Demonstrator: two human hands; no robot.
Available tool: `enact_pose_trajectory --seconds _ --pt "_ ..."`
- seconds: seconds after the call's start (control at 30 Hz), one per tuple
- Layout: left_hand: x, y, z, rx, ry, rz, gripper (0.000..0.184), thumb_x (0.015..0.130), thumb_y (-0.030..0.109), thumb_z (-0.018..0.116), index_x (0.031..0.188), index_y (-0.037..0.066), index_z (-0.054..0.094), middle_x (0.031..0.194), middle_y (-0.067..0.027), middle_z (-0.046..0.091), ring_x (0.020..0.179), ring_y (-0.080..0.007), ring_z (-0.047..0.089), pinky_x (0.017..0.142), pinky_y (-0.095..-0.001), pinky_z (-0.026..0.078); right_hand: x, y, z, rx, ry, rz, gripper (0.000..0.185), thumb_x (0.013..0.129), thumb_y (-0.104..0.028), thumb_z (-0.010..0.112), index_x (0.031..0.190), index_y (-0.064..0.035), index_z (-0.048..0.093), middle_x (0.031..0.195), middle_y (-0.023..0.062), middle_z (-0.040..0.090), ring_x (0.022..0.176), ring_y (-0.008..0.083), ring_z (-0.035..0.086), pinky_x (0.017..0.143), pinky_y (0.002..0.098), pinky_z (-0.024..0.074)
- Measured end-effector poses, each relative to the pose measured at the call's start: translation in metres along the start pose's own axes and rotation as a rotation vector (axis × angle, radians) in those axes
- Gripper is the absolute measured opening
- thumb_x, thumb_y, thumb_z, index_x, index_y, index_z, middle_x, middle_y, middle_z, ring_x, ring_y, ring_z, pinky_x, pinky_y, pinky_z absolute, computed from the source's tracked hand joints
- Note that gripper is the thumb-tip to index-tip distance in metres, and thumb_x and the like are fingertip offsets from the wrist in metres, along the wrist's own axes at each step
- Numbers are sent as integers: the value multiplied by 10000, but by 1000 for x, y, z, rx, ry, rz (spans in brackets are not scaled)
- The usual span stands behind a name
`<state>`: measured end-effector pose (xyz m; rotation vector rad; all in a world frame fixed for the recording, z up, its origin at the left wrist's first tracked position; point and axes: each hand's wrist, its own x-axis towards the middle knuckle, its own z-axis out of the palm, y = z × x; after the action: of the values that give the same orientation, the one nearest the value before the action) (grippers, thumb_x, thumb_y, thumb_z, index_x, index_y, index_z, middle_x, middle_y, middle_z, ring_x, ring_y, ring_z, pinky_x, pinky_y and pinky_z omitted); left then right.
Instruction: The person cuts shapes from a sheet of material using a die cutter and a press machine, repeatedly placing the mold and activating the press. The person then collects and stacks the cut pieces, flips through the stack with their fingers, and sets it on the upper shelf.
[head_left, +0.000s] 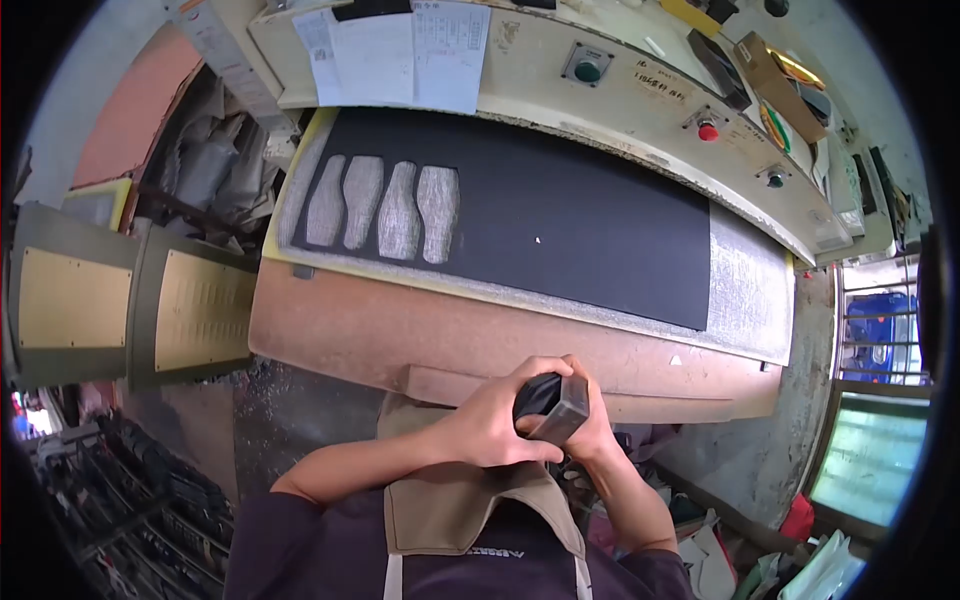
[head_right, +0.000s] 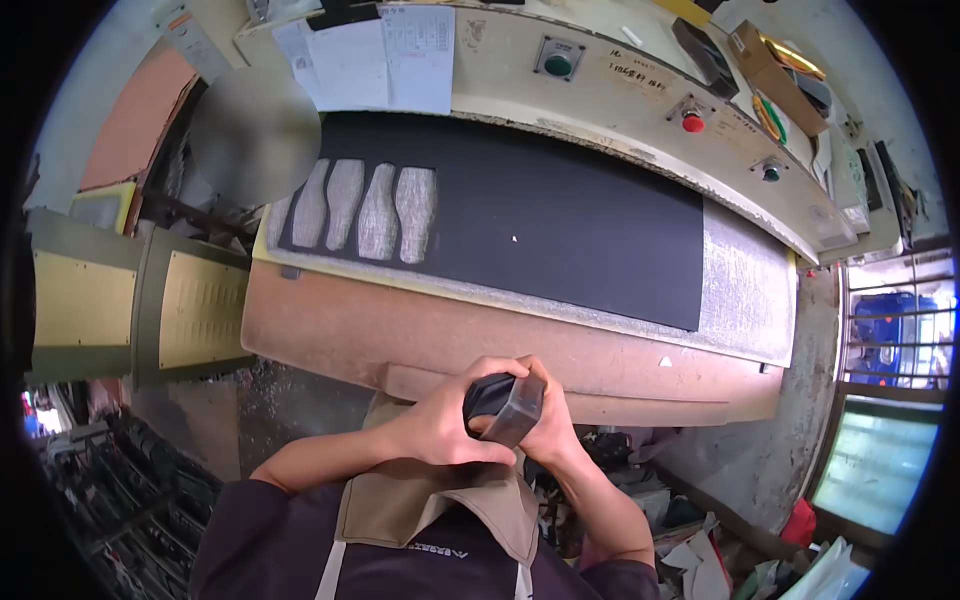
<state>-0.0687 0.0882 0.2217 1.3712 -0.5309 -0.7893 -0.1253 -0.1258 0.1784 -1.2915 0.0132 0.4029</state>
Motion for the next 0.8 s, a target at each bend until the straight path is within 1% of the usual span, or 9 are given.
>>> enact_pose_trajectory --seconds 0.1,0.27,0.47,0.6,0.67,0.7,0.73,0.77,0.8 --pt "3 -10 25 120 164 68 888 739 80 922 1509 143 485 1381 -108 645 1157 -289 661 1015 -408 526 -9 14 -16 91 0 122 709 755 53 874 1404 -35 602 1241 99 715 1087 213 672 996 369 543" --pt "-13 -20 15 -10 251 25 871 754 96 905 1515 144 483 1372 -129 653 1150 -306 669 981 -402 531 -28 32 -25 230 -145 432 626 814 89 832 1384 -39 608 1214 96 709 1033 201 677 936 329 559" --pt "-37 -15 25 88 432 95 805 792 106 870 1506 122 498 1333 -145 685 1115 -328 685 997 -416 545 -5 55 -16 108 -372 387 588 844 88 807 1385 -20 603 1260 119 702 1041 206 701 920 306 576" --pt "-45 8 20 25 546 -180 662 901 98 774 1506 88 506 1286 -183 702 1092 -335 706 1002 -425 563 15 48 5 293 -351 259 467 870 92 779 1313 -1 666 1225 126 730 1032 209 718 904 315 593" --pt "-52 -27 -3 -316 726 34 551 1027 87 624 1546 53 441 1265 -224 722 1028 -280 751 928 -370 599 33 33 0 -16 -244 312 365 849 109 776 1192 -8 730 1091 95 766 969 215 730 866 333 603" --pt "-58 -36 -16 -543 796 119 457 1089 105 519 1538 43 456 1381 -266 682 1147 -314 742 975 -416 608 47 6 2 -89 -214 276 285 874 31 787 1151 -18 746 1047 88 771 938 217 731 843 338 601" --pt "-63 -37 -37 -648 899 209 486 1093 135 529 1559 35 434 1391 -267 677 1178 -338 728 987 -436 603 60 -21 5 -164 -182 242 216 898 -46 798 1111 -28 762 1004 81 777 908 219 732 819 344 599" --pt "-72 -40 -59 -753 998 297 519 1096 164 540 1580 26 413 1401 -268 671 1208 -363 715 999 -456 599 74 -43 -3 -574 -154 245 211 932 -114 792 1117 -19 760 1048 94 778 944 213 729 855 340 595" --pt "-85 -54 -86 -470 1122 176 596 1087 222 580 1610 23 377 1421 -289 653 1281 -419 662 1071 -513 546 86 -33 -23 -655 -71 -125 175 890 -155 813 1014 -40 767 972 84 784 850 200 741 776 359 599"
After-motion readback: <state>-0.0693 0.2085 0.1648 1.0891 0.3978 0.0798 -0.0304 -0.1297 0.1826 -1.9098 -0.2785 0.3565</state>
